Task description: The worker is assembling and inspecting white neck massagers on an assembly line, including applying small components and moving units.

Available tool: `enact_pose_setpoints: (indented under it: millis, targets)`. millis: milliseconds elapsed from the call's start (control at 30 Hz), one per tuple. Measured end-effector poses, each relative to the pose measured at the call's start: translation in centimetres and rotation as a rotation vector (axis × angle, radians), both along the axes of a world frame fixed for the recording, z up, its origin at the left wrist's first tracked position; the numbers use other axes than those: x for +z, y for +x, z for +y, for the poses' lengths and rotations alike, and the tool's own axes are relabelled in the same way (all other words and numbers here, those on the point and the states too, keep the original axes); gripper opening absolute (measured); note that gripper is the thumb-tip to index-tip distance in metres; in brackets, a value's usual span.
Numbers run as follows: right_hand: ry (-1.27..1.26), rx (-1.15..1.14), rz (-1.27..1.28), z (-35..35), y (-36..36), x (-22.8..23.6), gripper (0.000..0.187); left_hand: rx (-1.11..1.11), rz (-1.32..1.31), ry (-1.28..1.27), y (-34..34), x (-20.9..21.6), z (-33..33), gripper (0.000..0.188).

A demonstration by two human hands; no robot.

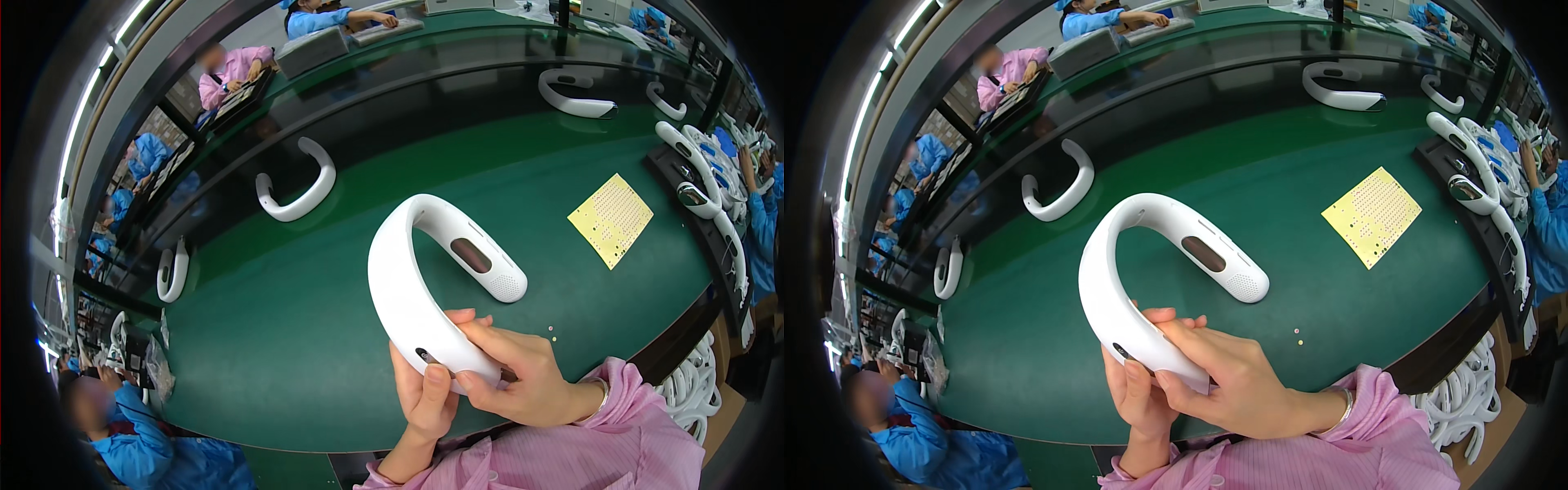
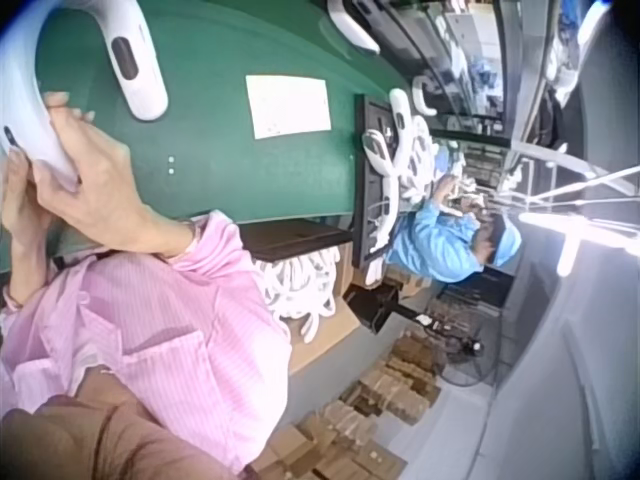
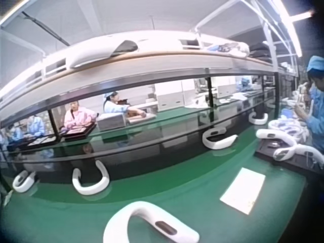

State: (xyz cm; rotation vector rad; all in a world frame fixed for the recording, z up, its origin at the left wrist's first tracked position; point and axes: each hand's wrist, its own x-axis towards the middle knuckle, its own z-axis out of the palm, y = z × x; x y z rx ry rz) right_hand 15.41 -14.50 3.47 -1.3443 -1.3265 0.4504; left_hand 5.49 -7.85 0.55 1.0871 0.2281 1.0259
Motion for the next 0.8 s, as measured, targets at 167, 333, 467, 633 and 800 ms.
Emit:
enact_pose_setpoints:
  millis: [167,333,467,633,800]
  targets:
    - [0.007,-0.023,-0.023,0.01,-0.12,0.03,0.041,0.026,-0.018,0.032,0.1,-0.28,-0.15,0.054]
    - [0.041,-0.075,-0.076,0.08,-0.43,-0.45,0.042,0.108,-0.008,0.088,0.51,-0.42,-0.48,0.05]
    - [0.056,-0.078,-0.078,0.11,-0.55,-0.52,0.043,0.139,0.076,0.147,0.32,-0.23,-0.52,0.055]
    - [0.072,-0.063,-0.076,0.11,-0.27,-0.79,0.044,0.13,0.068,0.133,0.39,-0.24,-0.61,0.055]
    - [0.083,-0.107,-0.104,0.12,-0.54,-0.86,0.044,0.141,0.068,0.13,0.48,-0.28,-0.72,0.054]
